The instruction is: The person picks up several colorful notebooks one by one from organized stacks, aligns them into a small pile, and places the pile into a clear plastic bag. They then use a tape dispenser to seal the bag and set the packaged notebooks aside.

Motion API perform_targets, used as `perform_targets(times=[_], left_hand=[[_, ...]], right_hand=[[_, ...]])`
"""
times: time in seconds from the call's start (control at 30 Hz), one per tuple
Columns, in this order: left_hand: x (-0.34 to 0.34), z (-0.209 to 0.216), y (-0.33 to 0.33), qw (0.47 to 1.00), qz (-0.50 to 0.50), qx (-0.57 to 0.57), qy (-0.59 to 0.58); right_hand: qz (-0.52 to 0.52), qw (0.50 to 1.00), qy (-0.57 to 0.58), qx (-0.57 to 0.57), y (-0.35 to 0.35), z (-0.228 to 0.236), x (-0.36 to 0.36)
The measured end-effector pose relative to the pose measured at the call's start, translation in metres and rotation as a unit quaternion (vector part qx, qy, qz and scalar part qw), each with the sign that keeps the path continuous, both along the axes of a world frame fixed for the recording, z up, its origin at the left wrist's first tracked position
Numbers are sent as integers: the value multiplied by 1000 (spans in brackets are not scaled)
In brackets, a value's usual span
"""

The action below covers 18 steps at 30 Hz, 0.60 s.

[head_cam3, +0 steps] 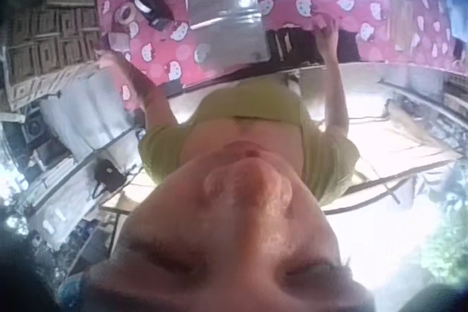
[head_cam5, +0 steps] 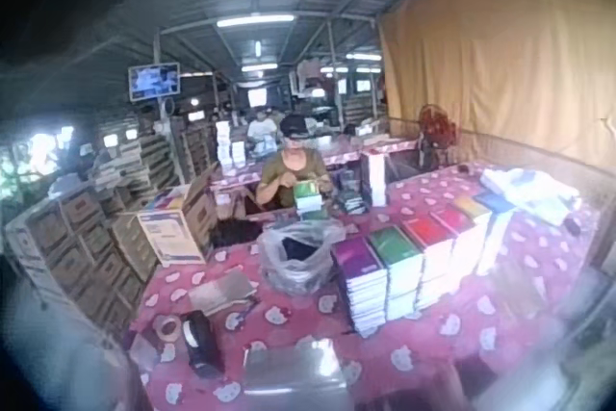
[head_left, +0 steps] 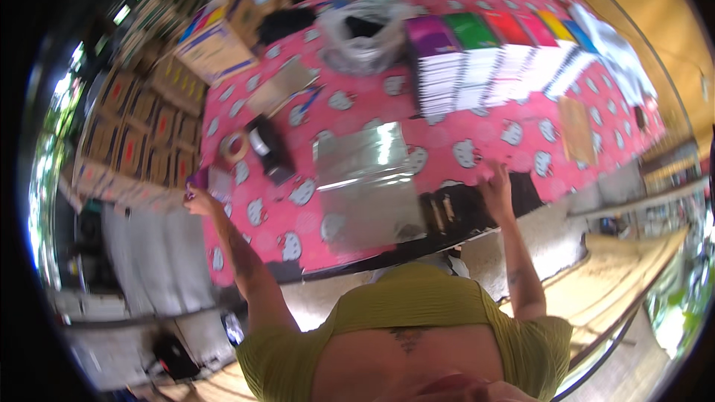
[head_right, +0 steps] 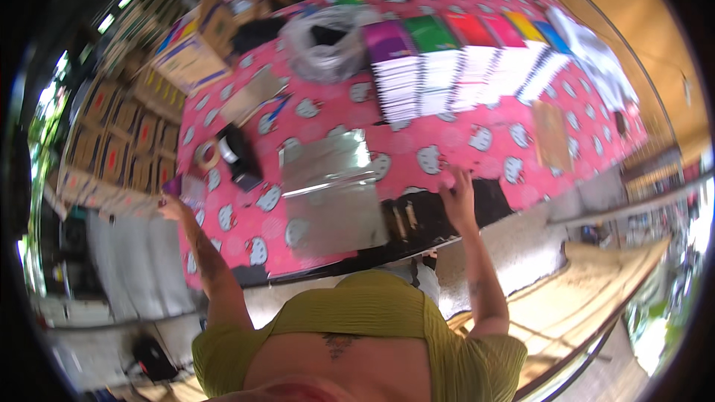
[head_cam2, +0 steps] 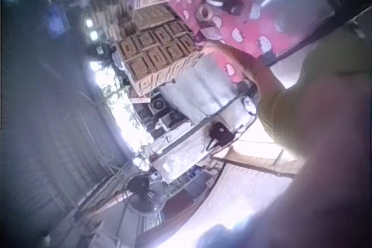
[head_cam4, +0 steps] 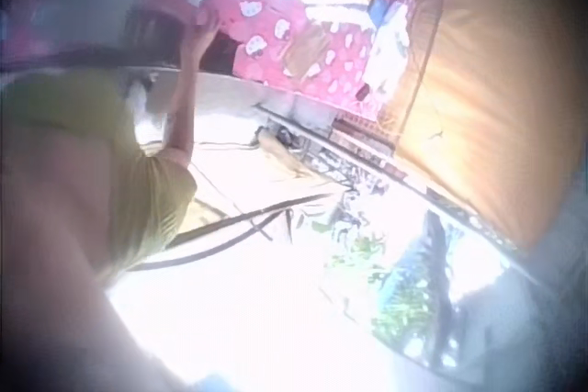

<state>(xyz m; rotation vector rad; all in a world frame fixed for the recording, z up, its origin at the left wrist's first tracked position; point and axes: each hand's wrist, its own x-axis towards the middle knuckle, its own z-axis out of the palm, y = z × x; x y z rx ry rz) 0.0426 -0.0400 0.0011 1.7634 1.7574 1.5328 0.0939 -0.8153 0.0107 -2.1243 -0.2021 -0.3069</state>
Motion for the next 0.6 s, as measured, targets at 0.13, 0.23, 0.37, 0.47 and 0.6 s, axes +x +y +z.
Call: perform_targets(times=[0.13,0.23,0.37,0.47,0.6], left_hand=[[112,109,-243,804,-521,-69,-279],[130,166,-449,683,-715,7,-148],[192,195,-667,515,-825,215,-93],[248,205,-796,483,-821,298,-54],[326,187,-871,546,-748,375,33]], right_hand=[[-155,959,-164,-172,-112,37,76],[-207,925,-234,-217,-189,94,144],[-291,876,-225,-311,-270,138,237],[-240,880,-152,-380,-325,151,271],[-233,879,-321,-266,-329,163,257]])
